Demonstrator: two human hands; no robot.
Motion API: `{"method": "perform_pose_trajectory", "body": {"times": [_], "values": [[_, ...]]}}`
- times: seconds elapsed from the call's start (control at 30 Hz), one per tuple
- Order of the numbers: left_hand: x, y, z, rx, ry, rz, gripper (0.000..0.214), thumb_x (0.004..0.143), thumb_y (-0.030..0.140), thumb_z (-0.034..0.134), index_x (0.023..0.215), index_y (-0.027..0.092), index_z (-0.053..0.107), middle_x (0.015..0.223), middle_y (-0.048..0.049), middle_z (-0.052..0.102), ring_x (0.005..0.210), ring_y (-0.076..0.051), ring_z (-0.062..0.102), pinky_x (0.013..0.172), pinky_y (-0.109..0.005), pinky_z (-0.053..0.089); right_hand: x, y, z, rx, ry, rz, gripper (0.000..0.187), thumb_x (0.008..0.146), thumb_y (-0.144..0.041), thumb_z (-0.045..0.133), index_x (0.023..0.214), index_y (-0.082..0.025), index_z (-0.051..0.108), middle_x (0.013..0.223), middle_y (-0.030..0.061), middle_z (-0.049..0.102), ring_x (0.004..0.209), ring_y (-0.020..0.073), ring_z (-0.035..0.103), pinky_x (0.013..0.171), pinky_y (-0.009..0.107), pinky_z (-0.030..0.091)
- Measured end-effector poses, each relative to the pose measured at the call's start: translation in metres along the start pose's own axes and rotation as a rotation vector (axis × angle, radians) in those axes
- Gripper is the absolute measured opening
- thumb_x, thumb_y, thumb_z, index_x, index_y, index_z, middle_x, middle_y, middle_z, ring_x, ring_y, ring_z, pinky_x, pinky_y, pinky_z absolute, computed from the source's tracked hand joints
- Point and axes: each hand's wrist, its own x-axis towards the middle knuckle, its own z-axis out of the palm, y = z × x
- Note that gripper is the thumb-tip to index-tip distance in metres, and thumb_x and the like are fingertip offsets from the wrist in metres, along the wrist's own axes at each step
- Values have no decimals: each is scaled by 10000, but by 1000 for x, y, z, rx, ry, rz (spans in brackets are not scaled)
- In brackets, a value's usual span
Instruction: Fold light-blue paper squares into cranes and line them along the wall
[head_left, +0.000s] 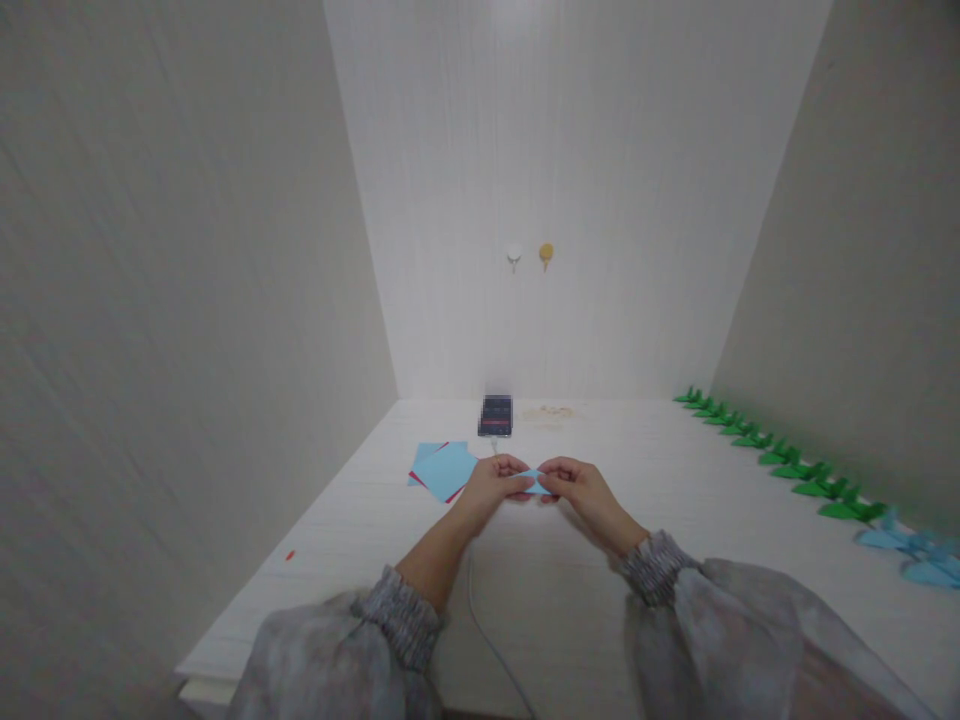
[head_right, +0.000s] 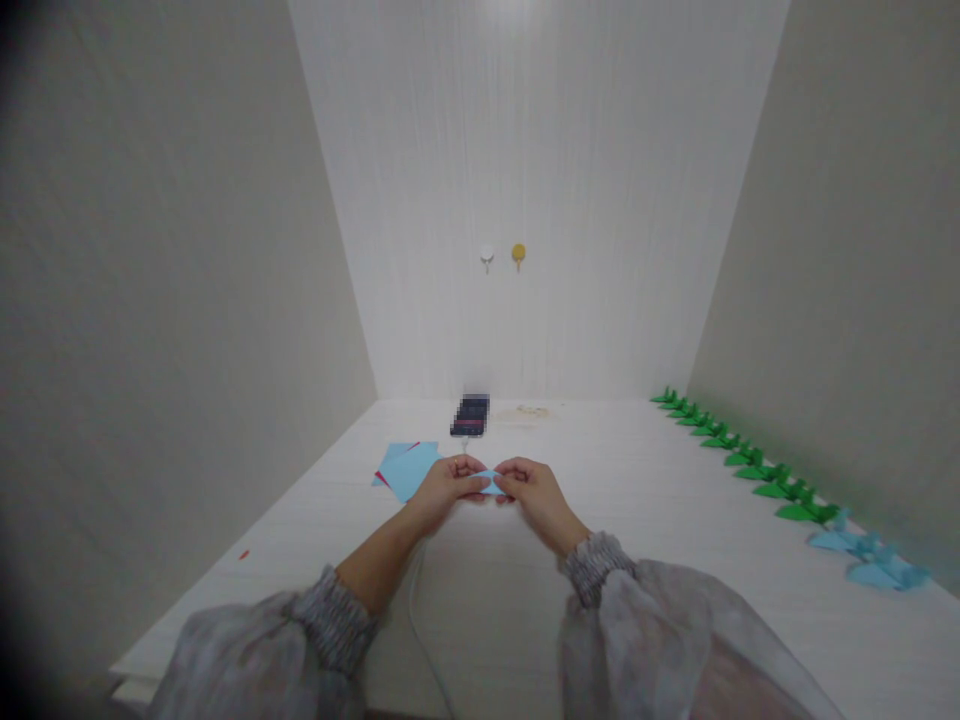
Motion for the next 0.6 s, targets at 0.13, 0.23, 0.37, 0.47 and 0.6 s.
{"method": "perform_pose_trajectory", "body": {"times": [0.13,0.23,0.37,0.47,0.6], "values": [[-3,5,1,6,14,26,259,504,239,689,676,96,557,621,-27,594,555,-100,546,579,-234,446,-2,-5,1,23,-7,-19,163,593,-270,614,697,-146,593,523,-27,568,483,104,530,519,232,403],[-4,7,2,-6,42,40,252,496,238,688,670,104,565,603,-11,583,543,-92,532,566,-225,437,-5,-8,1,34,-14,-30,189,590,-283,618,719,-146,604,549,-7,602,519,124,557,551,249,416],[-5,10,3,-44,40,61,222,500,222,682,654,107,571,590,2,572,536,-80,519,567,-216,427,-5,-9,0,50,-10,-48,177,601,-282,609,715,-147,620,563,17,628,540,134,567,577,263,426],[-7,12,4,-62,23,76,204,509,213,676,656,112,575,594,6,573,541,-77,519,577,-214,424,-5,-9,-1,33,-1,-63,143,601,-266,608,693,-157,626,553,12,628,541,133,566,584,263,431],[-9,15,6,-70,14,70,208,515,210,674,666,115,568,599,8,572,547,-79,525,583,-217,424,-5,-10,-2,-5,-9,-121,110,618,-248,593,681,-162,625,581,5,624,554,126,570,594,257,436]]}}
